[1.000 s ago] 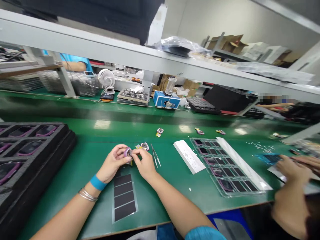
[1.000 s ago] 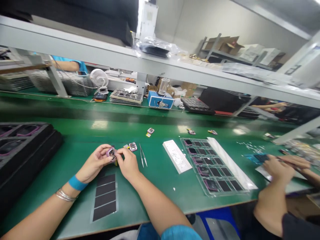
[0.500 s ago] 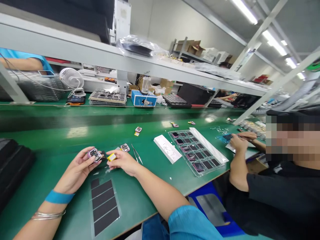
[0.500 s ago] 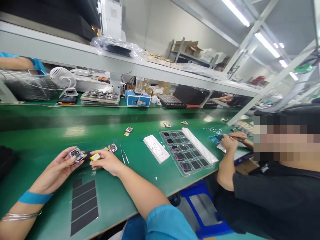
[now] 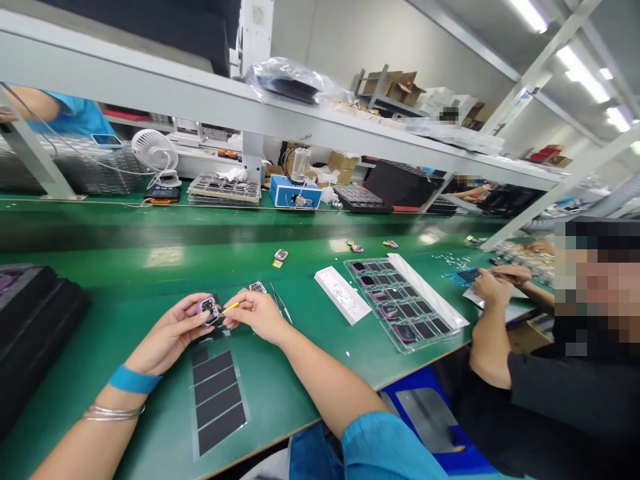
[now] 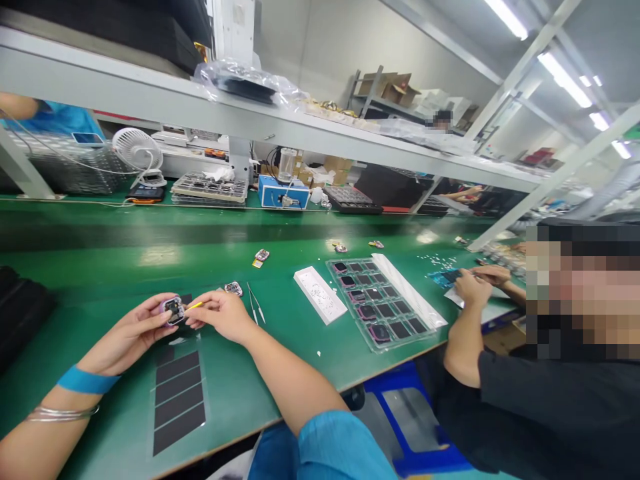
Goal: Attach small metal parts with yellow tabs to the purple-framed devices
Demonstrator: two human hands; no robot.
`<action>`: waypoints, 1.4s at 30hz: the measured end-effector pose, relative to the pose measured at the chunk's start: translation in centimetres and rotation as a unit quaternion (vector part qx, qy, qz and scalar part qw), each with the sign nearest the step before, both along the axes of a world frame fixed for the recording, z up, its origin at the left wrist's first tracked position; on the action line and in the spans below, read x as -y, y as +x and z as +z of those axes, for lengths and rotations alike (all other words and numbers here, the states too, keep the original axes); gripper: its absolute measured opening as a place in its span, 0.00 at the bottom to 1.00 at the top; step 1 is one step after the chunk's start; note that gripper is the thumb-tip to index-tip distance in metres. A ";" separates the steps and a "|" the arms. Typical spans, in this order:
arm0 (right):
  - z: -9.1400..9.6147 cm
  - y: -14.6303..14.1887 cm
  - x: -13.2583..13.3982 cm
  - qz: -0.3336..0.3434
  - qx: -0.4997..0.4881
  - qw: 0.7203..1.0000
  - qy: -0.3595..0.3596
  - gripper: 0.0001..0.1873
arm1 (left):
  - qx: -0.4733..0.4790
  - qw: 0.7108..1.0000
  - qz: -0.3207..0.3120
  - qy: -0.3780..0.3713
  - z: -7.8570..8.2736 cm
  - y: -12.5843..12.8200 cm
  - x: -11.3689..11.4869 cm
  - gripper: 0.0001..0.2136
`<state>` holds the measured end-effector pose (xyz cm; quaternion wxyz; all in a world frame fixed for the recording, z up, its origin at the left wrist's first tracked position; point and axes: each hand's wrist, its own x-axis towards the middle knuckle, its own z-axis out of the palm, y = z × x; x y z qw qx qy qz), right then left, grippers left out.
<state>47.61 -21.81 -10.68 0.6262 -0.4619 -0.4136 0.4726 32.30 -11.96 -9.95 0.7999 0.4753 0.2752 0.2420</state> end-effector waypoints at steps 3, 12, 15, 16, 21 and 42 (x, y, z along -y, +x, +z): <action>-0.1 0.0 0.0 -0.091 0.099 0.990 0.031 0.22 | -0.015 0.998 -0.054 -0.002 -0.2 0.0 0.4 0.22; -0.4 -0.1 -0.2 -0.044 0.033 0.998 -0.017 0.24 | -0.035 0.985 -0.166 -0.038 -0.7 0.2 0.7 0.18; -0.6 0.3 -0.2 -0.019 0.037 0.999 -0.020 0.25 | -0.029 0.983 -0.175 -0.042 -0.9 0.3 0.7 0.17; -0.7 0.4 -0.2 -0.014 0.047 0.999 -0.018 0.24 | -0.027 0.983 -0.176 -0.042 -0.9 0.3 0.7 0.17; -1.0 0.5 -0.2 -0.035 0.157 0.986 0.039 0.17 | -0.018 0.985 -0.164 -0.041 -1.3 0.6 0.7 0.16; -1.9 -2.2 -0.3 -0.123 0.383 0.915 0.017 0.03 | -0.116 0.992 -0.042 -0.027 -0.1 -1.1 -1.8 0.12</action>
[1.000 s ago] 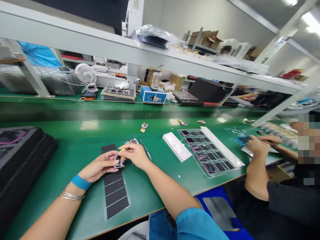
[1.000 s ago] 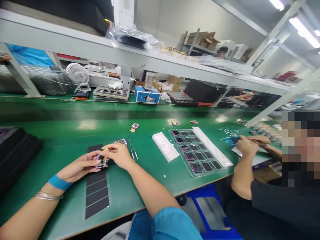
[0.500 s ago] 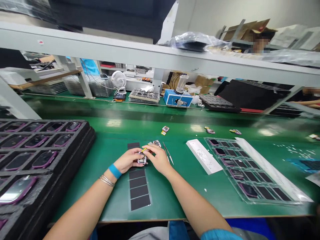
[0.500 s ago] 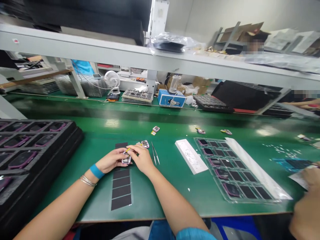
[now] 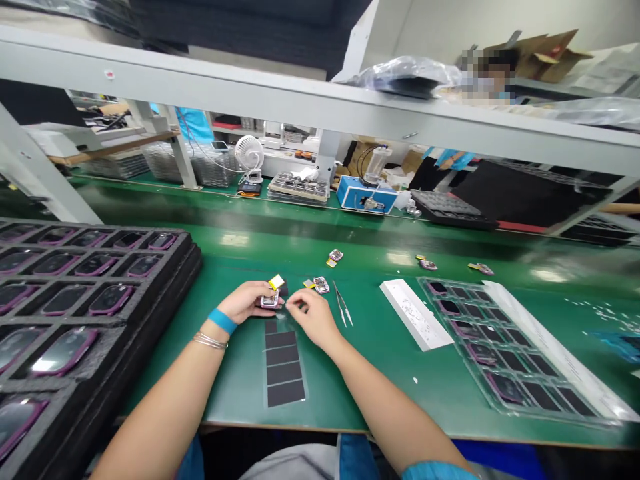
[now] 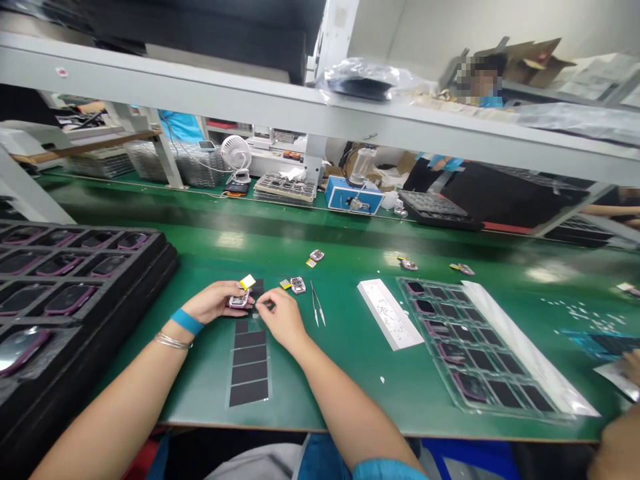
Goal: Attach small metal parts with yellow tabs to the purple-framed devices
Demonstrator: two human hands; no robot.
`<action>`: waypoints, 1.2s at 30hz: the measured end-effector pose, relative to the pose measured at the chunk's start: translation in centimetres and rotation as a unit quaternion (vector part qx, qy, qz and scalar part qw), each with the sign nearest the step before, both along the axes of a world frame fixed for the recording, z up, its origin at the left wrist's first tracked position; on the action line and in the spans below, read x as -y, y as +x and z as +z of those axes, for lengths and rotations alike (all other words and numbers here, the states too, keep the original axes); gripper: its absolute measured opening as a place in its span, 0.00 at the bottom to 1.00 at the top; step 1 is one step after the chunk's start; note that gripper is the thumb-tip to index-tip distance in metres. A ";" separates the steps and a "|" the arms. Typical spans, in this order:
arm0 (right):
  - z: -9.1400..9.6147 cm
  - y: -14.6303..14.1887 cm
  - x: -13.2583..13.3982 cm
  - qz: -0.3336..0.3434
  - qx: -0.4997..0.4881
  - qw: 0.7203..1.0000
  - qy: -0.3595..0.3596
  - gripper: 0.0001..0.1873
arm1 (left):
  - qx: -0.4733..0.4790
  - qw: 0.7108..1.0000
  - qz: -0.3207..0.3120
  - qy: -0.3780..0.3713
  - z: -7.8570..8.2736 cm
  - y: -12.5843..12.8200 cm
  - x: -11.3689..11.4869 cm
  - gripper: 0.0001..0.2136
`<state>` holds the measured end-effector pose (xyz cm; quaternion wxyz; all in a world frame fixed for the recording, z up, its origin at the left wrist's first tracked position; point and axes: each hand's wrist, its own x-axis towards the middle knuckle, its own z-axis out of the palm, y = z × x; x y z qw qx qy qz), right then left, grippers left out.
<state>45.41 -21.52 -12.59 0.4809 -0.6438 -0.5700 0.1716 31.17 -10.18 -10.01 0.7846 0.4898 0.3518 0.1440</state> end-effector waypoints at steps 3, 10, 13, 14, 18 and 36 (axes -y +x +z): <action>-0.2 -1.5 0.2 0.056 0.118 0.988 -0.082 0.04 | -0.009 0.997 -0.076 0.002 0.6 -1.3 -0.7 0.14; -0.3 -3.1 -0.2 0.029 0.212 0.965 -0.149 0.03 | -0.058 0.993 -0.103 0.011 0.1 -1.1 -0.7 0.18; -0.4 -3.2 -0.5 0.008 0.201 0.966 -0.164 0.01 | -0.050 0.994 -0.100 0.011 0.0 -1.1 -0.8 0.18; -0.5 -3.2 -0.6 0.003 0.204 0.965 -0.166 0.01 | -0.047 0.994 -0.101 0.009 0.0 -1.1 -0.8 0.18; -1.1 -3.4 -0.8 0.003 0.236 0.959 -0.155 0.03 | -0.038 0.994 -0.105 0.003 0.1 -1.1 -0.8 0.18; -0.1 1.4 0.1 0.054 -0.149 0.987 -0.009 0.08 | -0.007 0.999 -0.049 0.020 0.2 -0.7 -0.5 0.17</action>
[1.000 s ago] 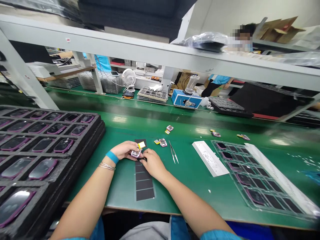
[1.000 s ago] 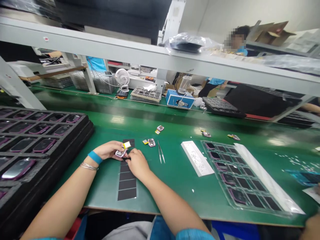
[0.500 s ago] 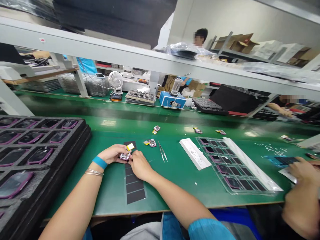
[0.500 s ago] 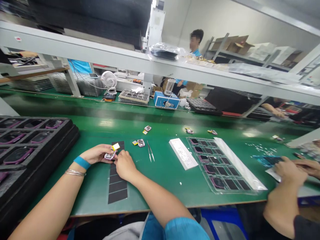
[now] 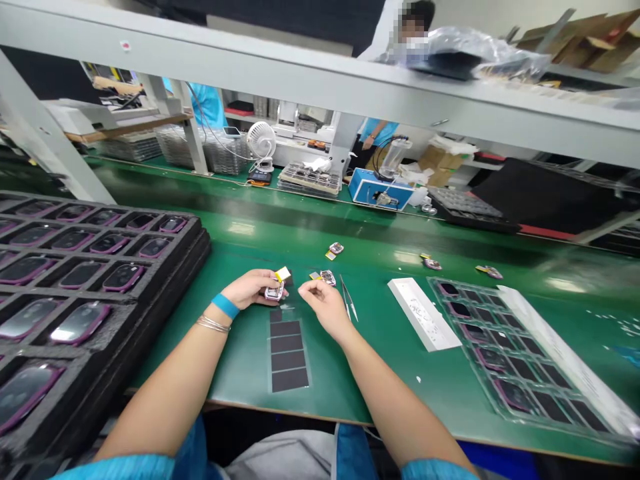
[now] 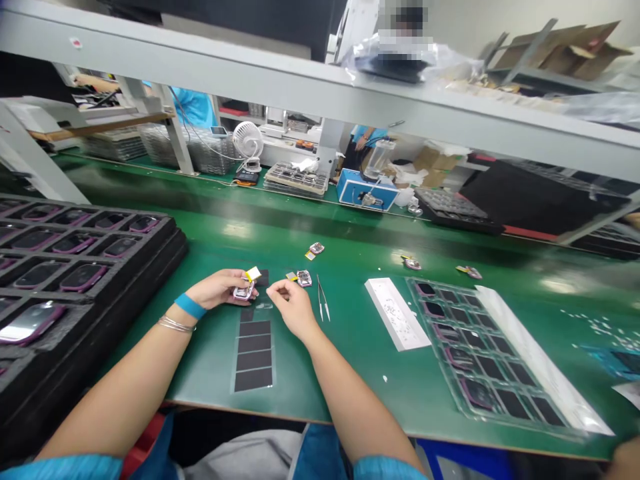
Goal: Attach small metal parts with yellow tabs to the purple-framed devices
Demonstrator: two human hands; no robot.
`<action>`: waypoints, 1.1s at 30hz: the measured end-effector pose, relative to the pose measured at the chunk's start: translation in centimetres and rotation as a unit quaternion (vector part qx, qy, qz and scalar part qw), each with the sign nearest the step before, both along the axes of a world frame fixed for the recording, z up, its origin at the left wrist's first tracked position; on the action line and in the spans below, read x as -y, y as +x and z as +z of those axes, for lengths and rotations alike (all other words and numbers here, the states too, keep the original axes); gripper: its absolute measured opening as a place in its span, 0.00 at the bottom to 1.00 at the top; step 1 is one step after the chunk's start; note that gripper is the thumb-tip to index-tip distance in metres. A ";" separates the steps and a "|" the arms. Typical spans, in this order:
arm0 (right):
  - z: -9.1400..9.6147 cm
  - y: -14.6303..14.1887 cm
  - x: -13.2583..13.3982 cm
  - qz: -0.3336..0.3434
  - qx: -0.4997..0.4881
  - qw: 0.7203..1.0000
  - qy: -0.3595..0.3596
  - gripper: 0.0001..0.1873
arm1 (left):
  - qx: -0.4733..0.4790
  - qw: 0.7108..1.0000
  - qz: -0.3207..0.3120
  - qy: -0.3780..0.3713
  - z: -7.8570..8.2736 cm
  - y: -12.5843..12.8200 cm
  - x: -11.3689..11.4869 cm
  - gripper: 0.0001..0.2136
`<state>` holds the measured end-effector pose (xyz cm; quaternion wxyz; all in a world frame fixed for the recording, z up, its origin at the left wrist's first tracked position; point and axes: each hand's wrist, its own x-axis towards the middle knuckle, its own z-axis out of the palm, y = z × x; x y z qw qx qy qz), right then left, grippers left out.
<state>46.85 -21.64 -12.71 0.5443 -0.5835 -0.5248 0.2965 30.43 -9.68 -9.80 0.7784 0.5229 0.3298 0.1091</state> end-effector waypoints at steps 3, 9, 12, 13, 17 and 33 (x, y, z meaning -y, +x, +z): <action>-0.4 -0.9 -0.1 -0.001 0.094 0.995 -0.018 0.04 | -0.005 1.000 0.004 0.002 0.3 -0.1 0.1 0.16; -0.9 -3.2 -0.6 -0.012 0.308 0.946 -0.097 0.04 | -0.008 0.998 -0.064 -0.010 0.2 -0.6 -0.3 0.14; -0.8 -3.8 -0.7 -0.010 0.339 0.934 -0.116 0.02 | -0.007 0.997 -0.074 -0.012 0.0 -0.6 -0.3 0.16; -0.8 -3.9 -0.7 -0.008 0.343 0.931 -0.123 0.02 | -0.007 0.997 -0.076 -0.011 0.0 -0.6 -0.3 0.17; -0.7 -3.9 -0.4 0.018 0.330 0.934 -0.138 0.00 | -0.011 0.997 -0.078 -0.011 -0.1 -0.6 -0.4 0.18; 1.1 -1.1 0.5 0.002 -0.078 0.996 0.047 0.12 | 0.009 0.999 0.026 0.026 0.2 0.8 1.1 0.16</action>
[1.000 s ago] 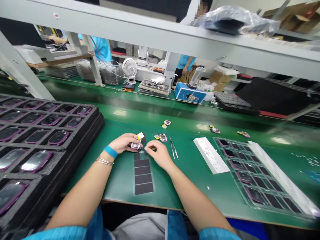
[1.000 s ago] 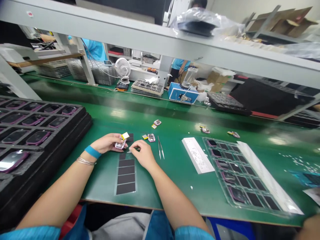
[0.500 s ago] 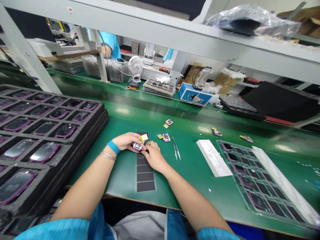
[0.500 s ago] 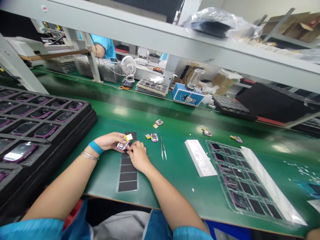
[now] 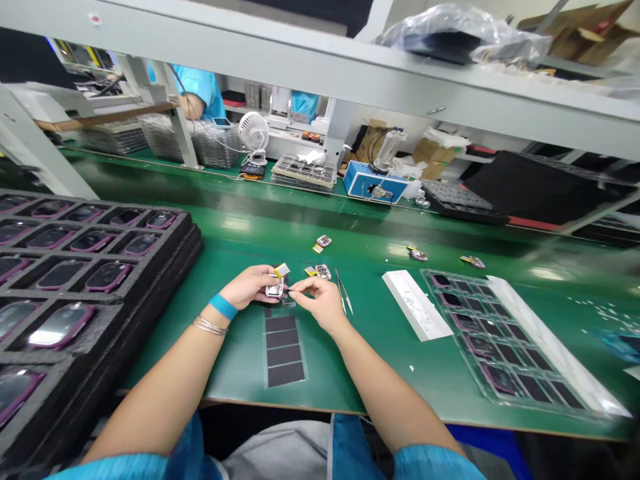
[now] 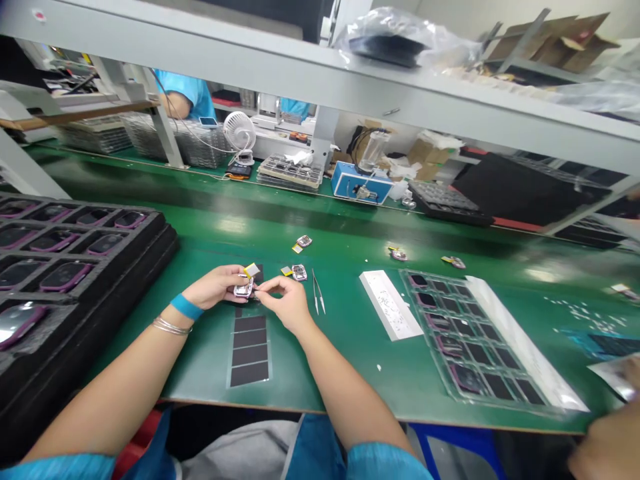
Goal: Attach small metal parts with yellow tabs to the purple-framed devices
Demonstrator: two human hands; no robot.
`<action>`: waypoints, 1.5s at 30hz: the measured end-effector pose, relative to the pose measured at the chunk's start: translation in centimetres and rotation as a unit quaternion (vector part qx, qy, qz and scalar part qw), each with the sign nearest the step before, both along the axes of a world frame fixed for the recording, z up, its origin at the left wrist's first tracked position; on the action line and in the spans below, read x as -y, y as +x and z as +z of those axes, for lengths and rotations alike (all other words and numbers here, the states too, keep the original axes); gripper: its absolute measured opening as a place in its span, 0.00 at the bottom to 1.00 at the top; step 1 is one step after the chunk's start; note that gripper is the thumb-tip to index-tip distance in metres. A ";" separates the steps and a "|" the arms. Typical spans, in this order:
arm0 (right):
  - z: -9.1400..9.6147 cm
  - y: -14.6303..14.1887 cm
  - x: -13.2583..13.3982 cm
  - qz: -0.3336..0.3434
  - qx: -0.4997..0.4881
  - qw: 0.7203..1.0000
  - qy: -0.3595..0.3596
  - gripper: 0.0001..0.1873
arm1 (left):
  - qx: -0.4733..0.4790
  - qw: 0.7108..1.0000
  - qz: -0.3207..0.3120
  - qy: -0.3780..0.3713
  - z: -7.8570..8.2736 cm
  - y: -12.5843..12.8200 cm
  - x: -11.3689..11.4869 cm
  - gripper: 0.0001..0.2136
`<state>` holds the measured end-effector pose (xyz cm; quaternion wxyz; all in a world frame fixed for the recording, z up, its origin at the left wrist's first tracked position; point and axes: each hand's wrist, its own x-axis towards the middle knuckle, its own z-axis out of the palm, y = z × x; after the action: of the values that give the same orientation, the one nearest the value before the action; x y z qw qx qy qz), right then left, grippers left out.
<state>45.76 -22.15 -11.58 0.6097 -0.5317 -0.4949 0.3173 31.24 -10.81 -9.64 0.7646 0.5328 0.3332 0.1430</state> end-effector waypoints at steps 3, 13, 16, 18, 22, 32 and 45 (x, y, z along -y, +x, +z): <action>-0.3 -0.1 -0.2 0.007 0.002 1.000 -0.012 0.12 | 0.002 1.000 0.010 0.024 -0.2 0.6 0.6 0.15; -0.8 -0.6 -0.6 -0.005 0.078 0.997 -0.015 0.09 | -0.020 0.999 0.024 0.027 -0.4 1.5 1.6 0.12; -0.9 -1.0 -0.4 -0.025 0.142 0.989 -0.019 0.06 | -0.024 0.999 0.028 0.026 -0.4 1.5 1.6 0.11; -0.8 -1.3 -0.2 -0.040 0.198 0.979 -0.021 0.02 | -0.018 0.999 0.029 0.023 -0.4 1.4 1.6 0.11; -0.9 -1.4 0.0 -0.089 0.302 0.949 0.009 0.04 | -0.001 0.999 0.034 0.017 -0.7 1.4 1.6 0.11; -2.1 1.4 -1.6 -0.036 0.011 0.998 -0.046 0.12 | 0.012 0.998 -0.043 -0.039 -0.6 1.2 1.3 0.15; -1.1 -0.2 -0.3 -0.114 0.397 0.906 0.093 0.07 | 0.079 0.988 0.030 -0.132 -1.1 1.8 1.6 0.14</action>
<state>45.54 -21.82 -12.69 0.4414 -0.6076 -0.6591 -0.0395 33.05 -12.40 -10.78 0.8474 0.4044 0.3034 0.1622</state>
